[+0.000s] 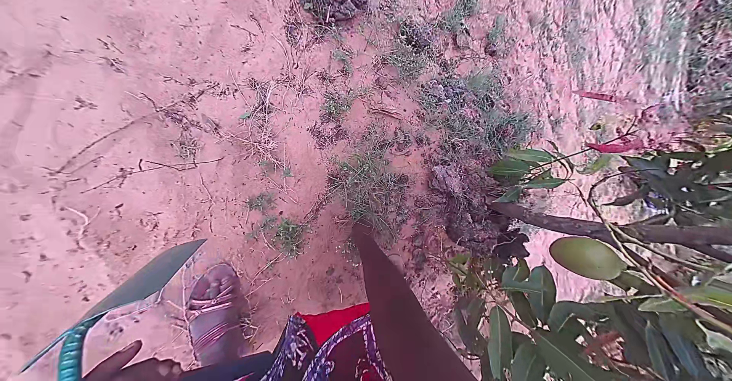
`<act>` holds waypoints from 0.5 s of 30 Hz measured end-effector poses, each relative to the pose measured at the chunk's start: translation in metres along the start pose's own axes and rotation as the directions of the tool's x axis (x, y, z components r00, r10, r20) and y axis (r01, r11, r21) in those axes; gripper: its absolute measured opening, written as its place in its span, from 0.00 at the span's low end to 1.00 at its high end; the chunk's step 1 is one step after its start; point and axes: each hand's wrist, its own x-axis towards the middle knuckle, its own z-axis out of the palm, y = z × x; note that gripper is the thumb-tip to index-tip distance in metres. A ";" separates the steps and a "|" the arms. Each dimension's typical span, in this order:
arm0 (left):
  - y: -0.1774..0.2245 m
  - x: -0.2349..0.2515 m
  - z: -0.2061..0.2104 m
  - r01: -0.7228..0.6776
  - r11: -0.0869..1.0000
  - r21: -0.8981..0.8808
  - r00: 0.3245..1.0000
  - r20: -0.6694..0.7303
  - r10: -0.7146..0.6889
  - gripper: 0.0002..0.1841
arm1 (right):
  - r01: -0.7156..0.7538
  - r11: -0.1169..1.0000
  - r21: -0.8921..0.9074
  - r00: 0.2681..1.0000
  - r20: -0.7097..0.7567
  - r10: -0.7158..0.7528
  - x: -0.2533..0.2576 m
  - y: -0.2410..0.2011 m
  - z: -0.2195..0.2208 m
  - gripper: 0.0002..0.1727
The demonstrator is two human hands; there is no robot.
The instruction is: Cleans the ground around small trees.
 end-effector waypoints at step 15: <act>0.016 0.010 0.018 -0.093 0.993 0.072 0.989 -0.104 0.101 0.12 | 0.288 0.808 -0.513 0.950 0.257 -0.175 -0.008 0.017 -0.012 0.21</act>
